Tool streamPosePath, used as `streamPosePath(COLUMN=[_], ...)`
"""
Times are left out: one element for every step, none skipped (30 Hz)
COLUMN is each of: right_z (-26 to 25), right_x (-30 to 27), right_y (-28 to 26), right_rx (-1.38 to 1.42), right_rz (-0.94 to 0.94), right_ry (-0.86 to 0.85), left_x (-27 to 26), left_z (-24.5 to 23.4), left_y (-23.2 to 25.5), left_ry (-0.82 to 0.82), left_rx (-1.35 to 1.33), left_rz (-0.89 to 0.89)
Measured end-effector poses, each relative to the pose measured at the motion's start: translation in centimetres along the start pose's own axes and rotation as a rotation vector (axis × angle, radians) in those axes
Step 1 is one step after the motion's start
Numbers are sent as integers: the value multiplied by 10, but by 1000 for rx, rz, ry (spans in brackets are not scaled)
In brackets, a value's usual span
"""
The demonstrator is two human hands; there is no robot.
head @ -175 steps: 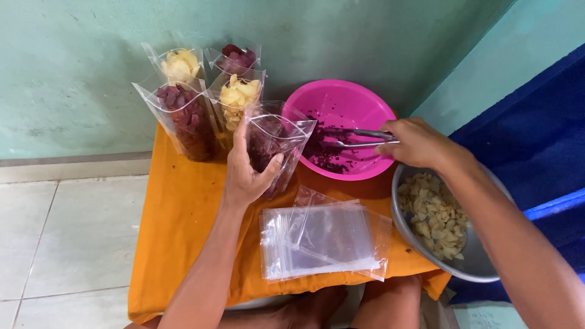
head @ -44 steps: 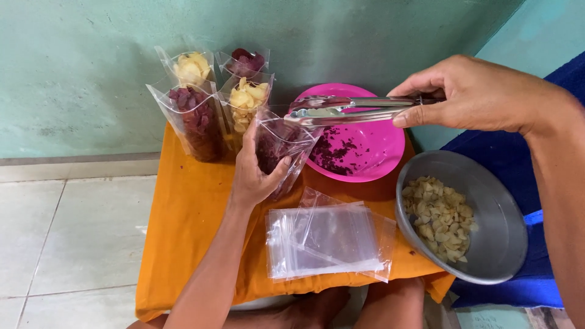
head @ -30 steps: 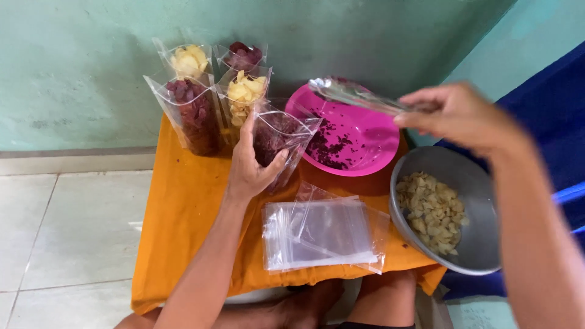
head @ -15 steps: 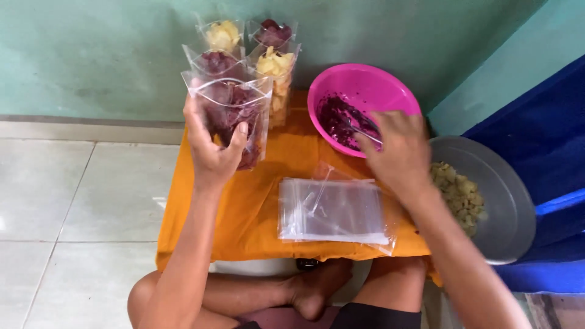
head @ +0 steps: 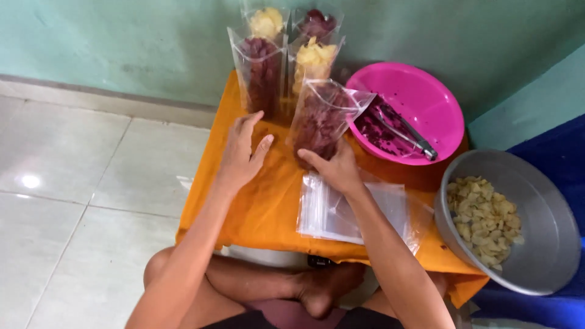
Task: Manually filling plastic bags with various types of chips using metal tongs at a packaging station.
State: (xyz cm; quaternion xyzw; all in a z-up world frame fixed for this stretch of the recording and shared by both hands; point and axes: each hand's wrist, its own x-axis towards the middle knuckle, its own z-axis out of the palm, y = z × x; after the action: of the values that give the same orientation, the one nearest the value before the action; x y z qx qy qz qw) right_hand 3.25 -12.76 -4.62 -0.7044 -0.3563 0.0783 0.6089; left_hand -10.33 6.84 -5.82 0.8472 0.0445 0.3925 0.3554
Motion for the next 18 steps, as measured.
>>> streamPosePath(right_z=[4, 5, 6, 4, 3, 5, 8, 10, 12, 11, 9, 7, 8, 7, 5, 4, 3, 3], right_x=[-2, -2, -2, -1, 0, 2, 0, -2, -4, -8, -11, -13, -13, -9, -6, -7, -9, -7], right_y=[-1, -2, -3, -6, -8, -10, -14, -18, -21, -22, -24, -25, -24, -23, -24, -22, -20, -20], right_rx=[-1, 10, 21, 14, 14, 19, 17, -7, -31, -32, -3, 28, 28, -34, -95, -99, -81, -62], right_rz=[14, -2, -18, 3, -45, -95, -76, -127, -178, -158, -146, -136, -118, -30, 58, 64, 31, -12], right_ry=[-4, 5, 14, 21, 10, 5, 19, 8, -5, -2, -20, -34, -27, -65, -104, -96, -97, -101], left_x=[-7, -9, -12, -12, -13, -11, -11, -14, -16, -19, -21, -22, -24, -23, -21, -20, -19, -15], left_z=[0, 3, 6, 6, 6, 3, 3, 4, 5, 2, -1, -3, -4, -4, -3, -2, -2, -3], left_y=[-7, -14, -22, -16, -11, -7, -7, -6, -5, -2, 1, 4, 4, 5, 7, 11, 15, 19], left_ry=[-6, -48, -91, -107, -154, -207, -229, -270, -312, -329, -269, -210, -229, -221, -213, -220, -168, -108], left_rx=[-3, 84, 171, 157, 226, 300, 290, 418, 546, 538, 591, 647, 642, 650, 658, 651, 443, 238], left_rz=[-13, 13, 40, 31, -7, -36, -36, -36, -32, -38, -128, -214, -217, -230, -243, -238, -93, 53])
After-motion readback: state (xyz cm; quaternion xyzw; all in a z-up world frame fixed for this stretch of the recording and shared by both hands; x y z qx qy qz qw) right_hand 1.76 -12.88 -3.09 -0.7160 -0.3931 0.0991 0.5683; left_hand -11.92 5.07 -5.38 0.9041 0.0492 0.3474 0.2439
